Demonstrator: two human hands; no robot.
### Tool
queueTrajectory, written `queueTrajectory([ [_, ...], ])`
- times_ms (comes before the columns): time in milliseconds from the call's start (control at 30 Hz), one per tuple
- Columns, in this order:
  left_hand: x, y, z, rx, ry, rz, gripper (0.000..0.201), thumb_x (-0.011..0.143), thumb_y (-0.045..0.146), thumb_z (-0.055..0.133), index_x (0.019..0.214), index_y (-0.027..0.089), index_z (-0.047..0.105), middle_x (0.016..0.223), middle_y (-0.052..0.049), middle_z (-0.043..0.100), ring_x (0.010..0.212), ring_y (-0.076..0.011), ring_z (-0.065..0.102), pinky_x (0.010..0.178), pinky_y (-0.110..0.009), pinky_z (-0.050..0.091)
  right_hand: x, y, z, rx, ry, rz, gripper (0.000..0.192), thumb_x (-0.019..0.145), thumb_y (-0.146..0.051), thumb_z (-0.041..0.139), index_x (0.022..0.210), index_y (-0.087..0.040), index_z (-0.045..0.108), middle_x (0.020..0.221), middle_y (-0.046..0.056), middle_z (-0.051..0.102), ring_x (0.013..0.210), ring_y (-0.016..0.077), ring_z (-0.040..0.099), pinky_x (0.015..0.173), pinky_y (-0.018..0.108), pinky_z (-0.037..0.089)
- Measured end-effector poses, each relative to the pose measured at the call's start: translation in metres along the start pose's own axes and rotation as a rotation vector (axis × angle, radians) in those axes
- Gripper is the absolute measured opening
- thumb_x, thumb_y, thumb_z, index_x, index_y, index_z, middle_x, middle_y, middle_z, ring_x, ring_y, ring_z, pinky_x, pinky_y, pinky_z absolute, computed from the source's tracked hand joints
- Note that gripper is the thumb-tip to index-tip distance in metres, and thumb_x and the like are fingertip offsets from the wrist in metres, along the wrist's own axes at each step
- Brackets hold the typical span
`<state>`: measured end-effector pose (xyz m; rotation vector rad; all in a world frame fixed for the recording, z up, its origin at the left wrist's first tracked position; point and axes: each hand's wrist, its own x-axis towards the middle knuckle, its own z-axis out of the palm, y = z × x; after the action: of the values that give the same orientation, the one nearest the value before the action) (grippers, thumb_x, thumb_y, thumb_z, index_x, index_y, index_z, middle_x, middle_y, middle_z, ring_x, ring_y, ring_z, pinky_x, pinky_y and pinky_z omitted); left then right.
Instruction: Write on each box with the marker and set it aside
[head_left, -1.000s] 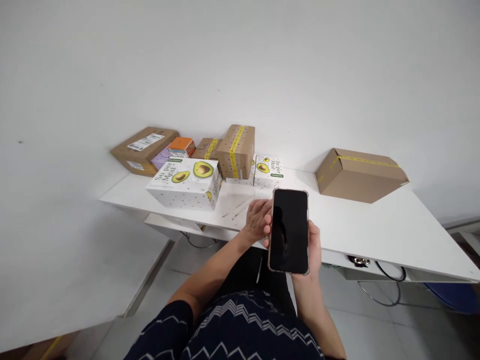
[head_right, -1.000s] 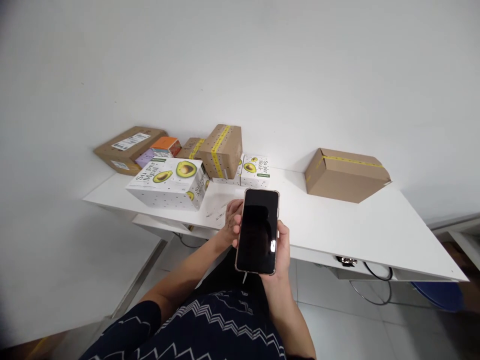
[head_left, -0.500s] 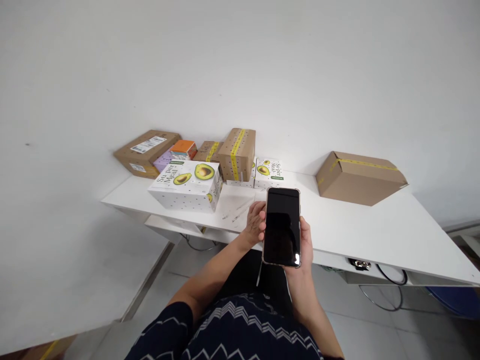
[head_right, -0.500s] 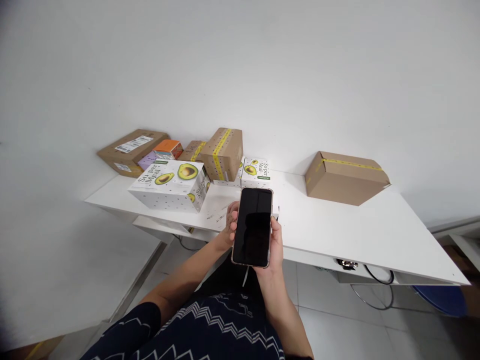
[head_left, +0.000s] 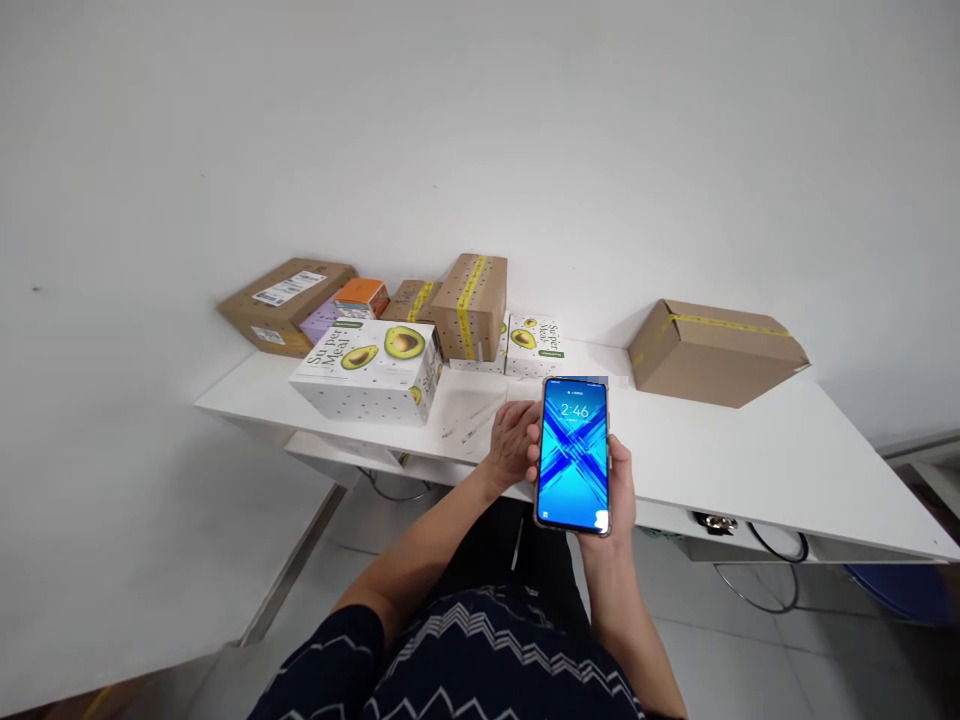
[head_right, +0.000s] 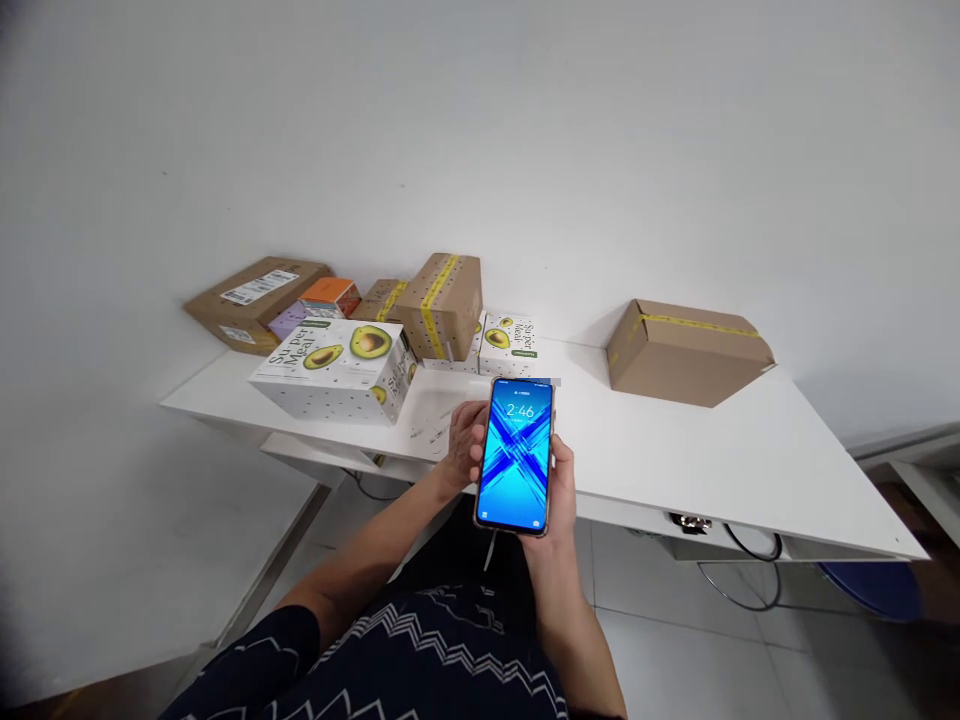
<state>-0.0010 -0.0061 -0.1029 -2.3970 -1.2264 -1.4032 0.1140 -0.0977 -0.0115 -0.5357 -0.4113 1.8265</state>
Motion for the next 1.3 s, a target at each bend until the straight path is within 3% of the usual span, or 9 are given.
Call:
queueTrajectory([
  [100,0.007,0.009,-0.011,0.058,0.088,0.172,0.027,0.090,0.033,0.046,0.109,0.024,0.062,0.108,-0.005,0.070,0.101,-0.0223,0.058,0.090,-0.039,0.042,-0.011,-0.015,-0.018,-0.118,0.112,-0.130,0.058,0.080,-0.060,0.045,0.117,-0.019,0.062,0.105,0.011,0.070,0.093,0.0290,0.067,0.080,0.048,0.055],
  [233,0.012,0.015,-0.015,0.117,0.080,0.159,0.024,0.087,0.029,0.053,0.106,0.022,0.064,0.109,-0.006,0.070,0.100,-0.0212,0.059,0.092,-0.038,0.042,-0.024,-0.043,-0.064,-0.440,0.443,-0.425,0.065,0.081,-0.063,0.038,0.125,-0.019,0.054,0.112,0.012,0.066,0.097,0.0287,0.066,0.082,0.046,0.052],
  [367,0.011,0.015,-0.014,0.121,0.065,0.140,0.024,0.087,0.030,0.052,0.105,0.023,0.065,0.108,-0.005,0.071,0.100,-0.0219,0.060,0.092,-0.038,0.042,-0.018,-0.062,-0.123,-1.206,0.908,-0.540,0.061,0.080,-0.054,0.046,0.132,-0.020,0.047,0.117,0.012,0.061,0.102,0.0274,0.060,0.089,0.045,0.046],
  [500,0.010,0.014,-0.014,0.116,0.076,0.141,0.024,0.086,0.029,0.053,0.105,0.022,0.065,0.108,-0.005,0.071,0.100,-0.0218,0.060,0.092,-0.038,0.042,0.003,-0.061,-0.168,-1.943,0.923,-0.362,0.055,0.081,-0.041,0.050,0.129,-0.013,0.053,0.122,0.019,0.056,0.111,0.0323,0.051,0.097,0.048,0.038],
  [700,0.010,0.015,-0.015,0.114,0.110,0.171,0.023,0.085,0.028,0.055,0.105,0.021,0.065,0.108,-0.005,0.071,0.100,-0.0213,0.060,0.092,-0.038,0.043,0.025,-0.046,-0.197,-2.228,0.858,-0.205,0.052,0.085,-0.037,0.051,0.133,-0.017,0.049,0.131,0.017,0.050,0.120,0.0341,0.045,0.097,0.049,0.038],
  [833,0.009,0.014,-0.015,0.110,0.097,0.160,0.024,0.085,0.028,0.055,0.106,0.021,0.065,0.109,-0.006,0.071,0.101,-0.0218,0.060,0.093,-0.038,0.044,0.021,-0.057,-0.181,-2.034,0.769,-0.151,0.061,0.078,-0.046,0.061,0.132,-0.019,0.051,0.138,0.016,0.046,0.130,0.0357,0.035,0.101,0.051,0.035],
  [1033,0.011,0.011,-0.021,0.028,0.103,0.224,0.028,0.084,0.025,0.057,0.111,0.019,0.061,0.112,-0.009,0.068,0.104,-0.0241,0.059,0.092,-0.040,0.045,0.026,-0.078,-0.092,-1.431,0.143,-0.303,0.096,0.069,-0.044,0.074,0.149,-0.034,0.022,0.151,0.009,0.033,0.086,0.0170,0.060,0.079,0.037,0.052],
  [1167,0.001,-0.001,-0.031,-0.150,0.194,0.213,0.035,0.084,0.023,0.056,0.119,0.019,0.054,0.117,-0.012,0.062,0.115,-0.0263,0.053,0.095,-0.044,0.046,0.051,-0.074,-0.064,-1.456,0.048,-0.257,0.092,0.065,-0.038,0.078,0.145,-0.031,0.035,0.141,0.008,0.046,0.076,0.0153,0.059,0.071,0.035,0.054],
  [1300,-0.024,-0.027,-0.035,-0.296,0.375,-0.118,0.036,0.092,0.028,0.042,0.127,0.018,0.046,0.123,-0.014,0.053,0.119,-0.0256,0.050,0.098,-0.048,0.043,0.057,-0.066,-0.059,-1.447,0.094,-0.351,0.077,0.065,-0.040,0.077,0.135,-0.029,0.047,0.125,0.008,0.056,0.069,0.0146,0.057,0.065,0.034,0.054],
])
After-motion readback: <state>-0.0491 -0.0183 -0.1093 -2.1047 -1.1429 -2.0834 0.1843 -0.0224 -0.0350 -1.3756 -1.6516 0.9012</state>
